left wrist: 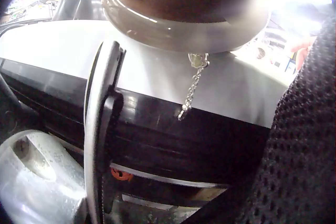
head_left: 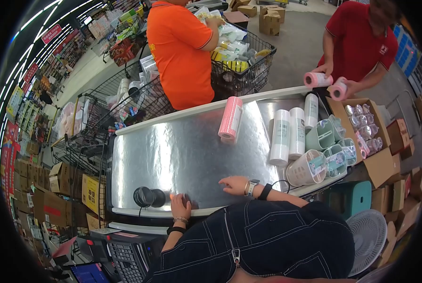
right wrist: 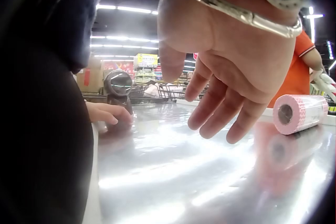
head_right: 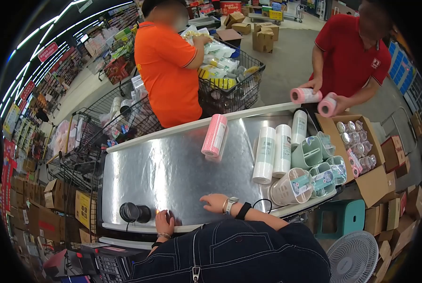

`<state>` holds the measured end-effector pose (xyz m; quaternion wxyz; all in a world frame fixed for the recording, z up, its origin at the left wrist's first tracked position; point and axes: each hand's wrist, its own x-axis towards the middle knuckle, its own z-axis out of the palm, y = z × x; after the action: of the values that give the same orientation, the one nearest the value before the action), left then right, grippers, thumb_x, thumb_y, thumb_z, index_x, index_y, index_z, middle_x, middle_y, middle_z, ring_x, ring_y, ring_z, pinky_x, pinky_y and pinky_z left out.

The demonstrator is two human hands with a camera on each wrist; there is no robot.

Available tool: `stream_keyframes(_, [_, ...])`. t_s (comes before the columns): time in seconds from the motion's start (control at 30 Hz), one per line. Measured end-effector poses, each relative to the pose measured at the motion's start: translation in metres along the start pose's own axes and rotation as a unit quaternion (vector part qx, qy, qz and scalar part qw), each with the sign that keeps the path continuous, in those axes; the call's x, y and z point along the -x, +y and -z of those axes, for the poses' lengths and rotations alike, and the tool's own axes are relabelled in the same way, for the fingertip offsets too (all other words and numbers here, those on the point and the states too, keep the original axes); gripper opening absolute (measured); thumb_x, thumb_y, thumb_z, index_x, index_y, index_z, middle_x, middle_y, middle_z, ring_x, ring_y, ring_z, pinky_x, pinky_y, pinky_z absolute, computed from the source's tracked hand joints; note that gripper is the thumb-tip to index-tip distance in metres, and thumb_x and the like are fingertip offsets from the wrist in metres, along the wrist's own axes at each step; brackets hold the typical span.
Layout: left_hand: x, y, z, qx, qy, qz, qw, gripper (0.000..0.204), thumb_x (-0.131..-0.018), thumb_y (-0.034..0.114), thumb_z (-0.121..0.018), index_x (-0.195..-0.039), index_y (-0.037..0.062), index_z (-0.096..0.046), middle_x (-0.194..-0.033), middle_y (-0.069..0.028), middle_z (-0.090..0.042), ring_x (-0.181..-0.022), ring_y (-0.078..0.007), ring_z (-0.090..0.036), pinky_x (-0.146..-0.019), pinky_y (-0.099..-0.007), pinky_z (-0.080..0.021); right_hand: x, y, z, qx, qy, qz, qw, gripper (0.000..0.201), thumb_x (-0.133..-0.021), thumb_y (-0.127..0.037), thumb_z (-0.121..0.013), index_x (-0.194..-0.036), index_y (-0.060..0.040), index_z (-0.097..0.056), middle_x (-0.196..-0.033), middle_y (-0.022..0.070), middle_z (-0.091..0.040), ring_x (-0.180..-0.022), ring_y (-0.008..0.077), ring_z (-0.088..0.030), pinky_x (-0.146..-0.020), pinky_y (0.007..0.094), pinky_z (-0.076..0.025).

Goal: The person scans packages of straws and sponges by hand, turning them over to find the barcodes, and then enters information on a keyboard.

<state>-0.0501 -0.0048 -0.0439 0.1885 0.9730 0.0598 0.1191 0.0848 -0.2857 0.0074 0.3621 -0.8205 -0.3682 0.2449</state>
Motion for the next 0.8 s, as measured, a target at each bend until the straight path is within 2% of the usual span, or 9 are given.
stream_keyframes(0.33, [0.001, -0.001, 0.0, 0.001, 0.005, 0.001, 1.0, 0.043, -0.066, 0.018, -0.059, -0.105, 0.003, -0.047, -0.107, -0.0154, -0.049, -0.103, -0.0333, -0.044, -0.089, -0.0425, -0.035, -0.001, -0.008, 0.002, -0.011, -0.02, 0.008, 1.0, 0.038, -0.079, -0.025, -0.052, -0.113, -0.0107, -0.05, -0.091, 0.0103, -0.058, -0.084, 0.0275, -0.055, -0.073, 0.0367, -0.044])
stream_keyframes(0.47, [-0.001, 0.001, 0.003, 0.019, 0.009, 0.004, 1.0, 0.045, -0.066, 0.017, -0.06, -0.107, 0.0026, -0.047, -0.104, -0.0156, -0.05, -0.101, -0.0339, -0.045, -0.09, -0.0424, -0.034, 0.002, -0.017, 0.008, -0.053, -0.017, 0.009, 0.998, 0.037, -0.08, -0.023, -0.052, -0.113, -0.0092, -0.05, -0.092, 0.01, -0.058, -0.083, 0.0247, -0.056, -0.073, 0.0335, -0.044])
stream_keyframes(0.57, [-0.001, -0.011, -0.002, 0.074, -0.004, 0.051, 0.996, 0.047, -0.067, 0.013, -0.06, -0.11, 0.0017, -0.046, -0.101, -0.0166, -0.052, -0.097, -0.0334, -0.048, -0.088, -0.0412, -0.037, 0.005, -0.033, 0.025, -0.094, 0.007, 0.001, 0.996, 0.034, -0.08, -0.02, -0.052, -0.111, -0.0076, -0.051, -0.088, 0.0095, -0.059, -0.079, 0.0236, -0.057, -0.071, 0.0323, -0.045])
stream_keyframes(0.6, [-0.004, -0.008, 0.005, 0.132, -0.037, 0.135, 0.981, 0.047, -0.07, 0.011, -0.059, -0.113, 0.0011, -0.044, -0.1, -0.018, -0.053, -0.095, -0.0318, -0.051, -0.086, -0.0395, -0.04, 0.005, -0.035, 0.029, -0.113, 0.032, 0.0, 0.993, 0.033, -0.08, -0.019, -0.053, -0.11, -0.0069, -0.052, -0.084, 0.0097, -0.06, -0.077, 0.0234, -0.057, -0.069, 0.0323, -0.045])
stream_keyframes(0.63, [-0.001, -0.018, -0.01, 0.233, 0.027, 0.185, 0.954, 0.045, -0.073, 0.008, -0.056, -0.116, 0.0013, -0.042, -0.102, -0.0173, -0.053, -0.095, -0.0274, -0.053, -0.084, -0.0357, -0.042, 0.006, -0.034, 0.029, -0.116, 0.015, 0.002, 0.993, 0.033, -0.08, -0.019, -0.053, -0.11, -0.0069, -0.052, -0.084, 0.0097, -0.06, -0.077, 0.0234, -0.057, -0.069, 0.0323, -0.045])
stream_keyframes(0.67, [-0.006, -0.009, 0.003, 0.334, 0.036, 0.219, 0.916, 0.045, -0.076, 0.005, -0.053, -0.118, 0.0014, -0.039, -0.105, -0.0159, -0.052, -0.097, -0.0249, -0.053, -0.084, -0.0332, -0.042, 0.007, -0.031, 0.029, -0.129, 0.055, 0.004, 0.99, 0.031, -0.079, -0.018, -0.053, -0.109, -0.0063, -0.053, -0.081, 0.0089, -0.06, -0.075, 0.0221, -0.057, -0.068, 0.0315, -0.046])
stream_keyframes(0.7, [-0.007, -0.018, 0.002, 0.361, 0.033, 0.219, 0.906, 0.046, -0.077, 0.004, -0.051, -0.12, 0.0013, -0.036, -0.108, -0.0151, -0.05, -0.1, -0.023, -0.051, -0.084, -0.0316, -0.042, 0.008, -0.029, 0.028, -0.142, 0.094, 0.003, 0.985, 0.03, -0.079, -0.016, -0.053, -0.107, -0.0057, -0.054, -0.077, 0.0082, -0.06, -0.073, 0.0207, -0.058, -0.067, 0.0307, -0.046])
stream_keyframes(0.73, [-0.012, -0.016, 0.006, 0.438, 0.053, 0.222, 0.87, 0.045, -0.079, 0.003, -0.049, -0.122, 0.0014, -0.034, -0.11, -0.0152, -0.048, -0.103, -0.0227, -0.049, -0.085, -0.032, -0.041, 0.008, -0.03, 0.031, -0.144, 0.089, -0.01, 0.986, 0.029, -0.079, -0.015, -0.054, -0.106, -0.0055, -0.054, -0.076, 0.0078, -0.06, -0.073, 0.02, -0.058, -0.067, 0.0303, -0.046])
stream_keyframes(0.8, [-0.023, -0.013, 0.02, 0.499, 0.083, 0.23, 0.831, 0.048, -0.081, 0.002, -0.047, -0.125, 0.0021, -0.029, -0.114, -0.0151, -0.045, -0.101, -0.0206, -0.048, -0.088, -0.0309, -0.038, 0.007, -0.036, 0.035, -0.146, 0.086, -0.022, 0.985, 0.027, -0.079, -0.012, -0.054, -0.105, -0.0054, -0.055, -0.076, 0.0074, -0.06, -0.071, 0.0193, -0.058, -0.066, 0.0288, -0.046])
